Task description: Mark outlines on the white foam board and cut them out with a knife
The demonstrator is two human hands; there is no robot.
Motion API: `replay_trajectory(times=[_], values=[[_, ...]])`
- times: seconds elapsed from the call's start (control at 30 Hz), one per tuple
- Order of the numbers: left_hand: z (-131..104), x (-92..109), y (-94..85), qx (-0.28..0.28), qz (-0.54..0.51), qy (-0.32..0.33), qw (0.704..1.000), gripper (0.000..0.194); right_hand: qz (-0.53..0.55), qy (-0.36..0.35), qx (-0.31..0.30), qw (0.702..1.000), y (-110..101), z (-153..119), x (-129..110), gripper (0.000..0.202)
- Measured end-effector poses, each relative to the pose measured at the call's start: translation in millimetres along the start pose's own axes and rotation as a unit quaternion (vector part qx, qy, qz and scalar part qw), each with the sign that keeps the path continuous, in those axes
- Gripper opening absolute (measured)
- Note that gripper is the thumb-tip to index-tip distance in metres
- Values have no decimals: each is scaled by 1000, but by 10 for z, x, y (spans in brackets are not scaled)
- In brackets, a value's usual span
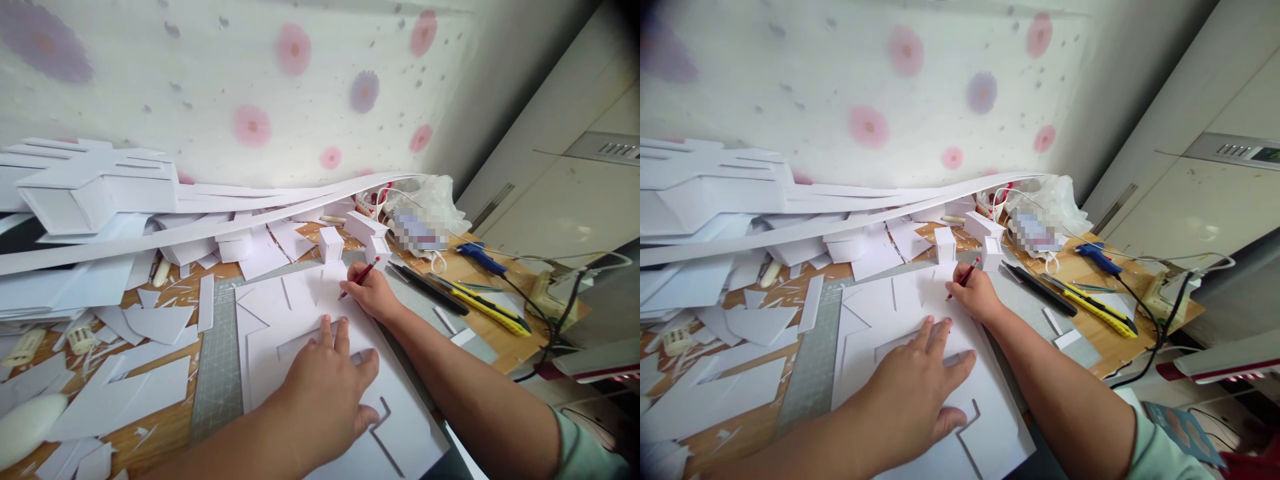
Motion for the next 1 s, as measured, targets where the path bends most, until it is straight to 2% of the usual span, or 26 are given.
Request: replay_trajectory(times=[0.4,0.87,1.0], values=[[5,-11,-14,1,-5,-6,1000,68,-40,21,23,999,-97,29,30,18],[-19,-18,-76,-7,12,-7,1000,67,-15,76,53,996,-120,-17,95,17],[-10,-24,-61,8,13,-2,1000,68,-15,78,71,994,-129,-40,141,17]])
Point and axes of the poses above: each hand's wrist, its own z-axis towards the middle knuckle, its own y-axis out of the palm, x = y × z, the point moved 2 cm from there along z, towards the middle knuckle, and after that the axes turned 14 degrees about -y, right-handed, at the moved point
